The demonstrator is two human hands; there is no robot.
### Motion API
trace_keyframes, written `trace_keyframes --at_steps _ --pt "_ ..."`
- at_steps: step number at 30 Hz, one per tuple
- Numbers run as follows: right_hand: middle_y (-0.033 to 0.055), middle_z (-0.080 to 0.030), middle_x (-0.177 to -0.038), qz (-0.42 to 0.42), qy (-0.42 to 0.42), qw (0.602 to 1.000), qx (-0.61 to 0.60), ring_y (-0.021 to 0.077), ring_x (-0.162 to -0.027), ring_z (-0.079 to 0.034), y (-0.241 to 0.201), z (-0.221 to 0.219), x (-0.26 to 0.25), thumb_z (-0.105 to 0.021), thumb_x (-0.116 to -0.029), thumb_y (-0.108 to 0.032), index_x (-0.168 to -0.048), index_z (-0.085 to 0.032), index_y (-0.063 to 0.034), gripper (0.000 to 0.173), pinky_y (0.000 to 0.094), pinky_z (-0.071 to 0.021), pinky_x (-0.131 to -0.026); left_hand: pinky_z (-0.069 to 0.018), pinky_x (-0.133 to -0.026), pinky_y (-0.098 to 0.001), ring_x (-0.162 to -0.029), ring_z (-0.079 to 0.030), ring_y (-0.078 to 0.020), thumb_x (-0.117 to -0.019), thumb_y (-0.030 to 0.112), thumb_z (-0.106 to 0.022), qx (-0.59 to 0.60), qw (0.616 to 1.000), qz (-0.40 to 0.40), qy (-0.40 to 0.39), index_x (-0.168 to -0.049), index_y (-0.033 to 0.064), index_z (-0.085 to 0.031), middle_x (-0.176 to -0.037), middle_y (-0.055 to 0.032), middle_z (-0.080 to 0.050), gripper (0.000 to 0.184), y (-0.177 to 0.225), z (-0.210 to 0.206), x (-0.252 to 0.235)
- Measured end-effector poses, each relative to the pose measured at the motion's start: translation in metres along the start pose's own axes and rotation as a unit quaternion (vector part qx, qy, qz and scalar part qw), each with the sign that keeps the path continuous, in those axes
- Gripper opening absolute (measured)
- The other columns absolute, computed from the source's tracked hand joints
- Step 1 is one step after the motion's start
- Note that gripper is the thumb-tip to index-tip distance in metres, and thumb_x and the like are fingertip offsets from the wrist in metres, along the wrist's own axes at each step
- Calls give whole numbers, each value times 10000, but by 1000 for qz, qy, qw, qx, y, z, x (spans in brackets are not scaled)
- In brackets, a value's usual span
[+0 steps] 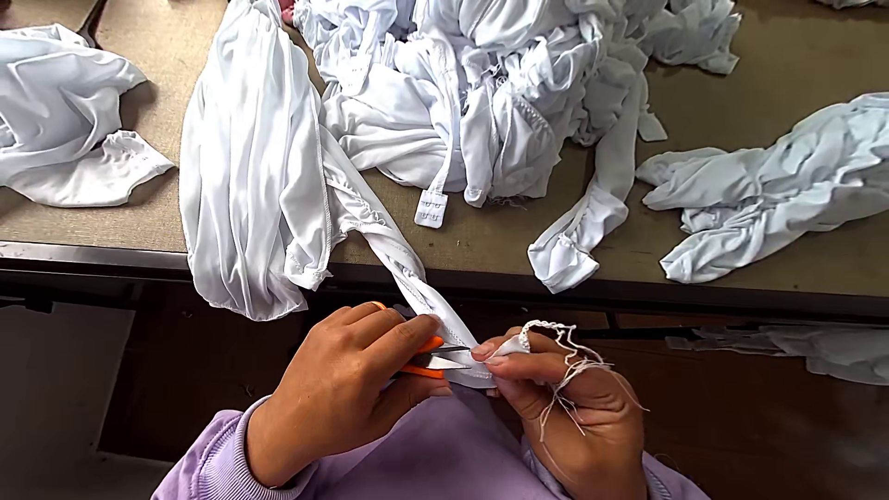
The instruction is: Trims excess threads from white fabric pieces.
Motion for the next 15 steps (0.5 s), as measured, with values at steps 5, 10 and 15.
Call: trace_keyframes --at_steps 5,10,15 --pt "-73 -731 -1133 -1 7 1000 -2 57 -1064 -688 -2 1 -1 -657 -993 -131 -1175 -753 -221 224 196 -588 -876 -497 -721 -277 -814 -622 -115 -1046 394 -540 -7 1000 -18 0 -1194 46 -723 -859 -6 -683 420 5 -4 -2" --pt "-65 -732 -1142 0 6 1000 7 65 -1073 -692 -3 -1 -2 -656 -992 -122 -1173 -750 -214 224 207 -593 -886 -474 -696 -277 -796 -621 -119 -1050 358 -559 -12 999 -33 19 -1107 69 -729 -836 -6 -680 340 10 -7 -2" --pt "-67 -731 -1148 17 2 998 53 69 -1072 -695 -8 -1 -3 -659 -994 -134 -1175 -743 -208 213 206 -597 -884 -465 -647 -260 -745 -607 -109 -1051 369 -551 -21 999 -21 17 -1068 67 -728 -790 1 -655 350 10 -4 -2"
Point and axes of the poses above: each hand's wrist, its own x-axis away from the middle knuckle, its own z-axis out of the back of the hand, y = z × x, the point moved 7 cm from there along -x, towards the middle knuckle
